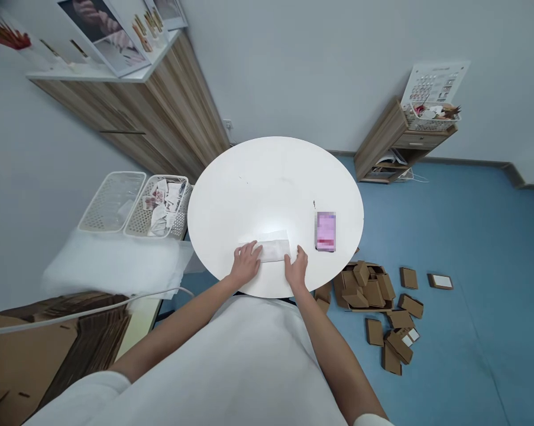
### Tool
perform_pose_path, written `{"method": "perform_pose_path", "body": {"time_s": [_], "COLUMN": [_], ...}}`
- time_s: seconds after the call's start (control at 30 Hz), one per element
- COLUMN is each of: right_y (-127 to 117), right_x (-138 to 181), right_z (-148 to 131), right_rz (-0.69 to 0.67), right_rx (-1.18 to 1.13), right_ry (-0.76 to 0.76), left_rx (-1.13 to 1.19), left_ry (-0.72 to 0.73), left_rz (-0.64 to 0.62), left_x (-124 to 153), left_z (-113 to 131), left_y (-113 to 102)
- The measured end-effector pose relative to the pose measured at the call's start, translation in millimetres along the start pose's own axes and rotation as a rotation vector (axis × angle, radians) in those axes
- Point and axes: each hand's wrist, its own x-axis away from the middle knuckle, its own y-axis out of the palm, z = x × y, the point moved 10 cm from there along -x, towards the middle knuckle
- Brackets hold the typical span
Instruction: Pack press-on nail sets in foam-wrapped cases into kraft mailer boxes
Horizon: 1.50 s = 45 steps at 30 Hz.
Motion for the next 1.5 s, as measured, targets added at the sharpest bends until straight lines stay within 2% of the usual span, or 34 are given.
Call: {"method": "perform_pose_path", "body": {"time_s": [0.1, 0.17, 0.27, 0.43, 0.5, 0.67, 0.77, 1.03, 1.27, 1.4, 1.5], "right_y": [19.1, 32.5, 38.7, 36.6, 34.9, 34.8, 34.2, 26.1, 52.8, 62.9, 65.5], "right_x": [23.5, 31.2, 27.0, 7.6, 8.7, 33.6, 41.7, 23.2, 19.6, 19.8, 16.3], "right_z": [28.0, 30.0, 24.8, 9.7, 10.5, 26.1, 24.8, 10.8, -14.0, -20.0, -21.8], "right_rz": [-0.047, -0.066, -0.005, 0.008, -0.006, -0.047, -0.095, -0.079, -0.208, -0.273, -0.308], "right_rx": [-0.273, -0.319, -0.245, -0.068, -0.115, -0.373, -0.419, -0.414, -0.382, -0.325, -0.256], "right_ry": [0.246, 0.292, 0.312, 0.233, 0.229, 0.337, 0.326, 0.305, 0.255, 0.221, 0.18], "left_rx": [0.036, 0.053, 0.079, 0.111, 0.119, 0.086, 0.063, 0.056, 0.108, 0.175, 0.145], "left_ry": [0.028, 0.044, 0.09, 0.17, 0.217, 0.353, 0.385, 0.451, 0.441, 0.406, 0.485], "left_rz": [-0.053, -0.087, -0.114, -0.11, -0.124, -0.14, -0.137, -0.204, -0.206, -0.128, -0.091], "left_x": [10.9, 13.7, 13.6, 12.8, 13.2, 15.7, 20.4, 34.2, 33.4, 34.4, 38.2], "left_z": [5.7, 4.1, 0.8, -1.9, -1.0, 7.3, 14.9, 25.4, 21.7, 14.2, 23.1], "left_y": [14.3, 23.7, 32.4, 32.5, 31.6, 25.6, 21.9, 27.4, 29.3, 16.2, 8.7]}}
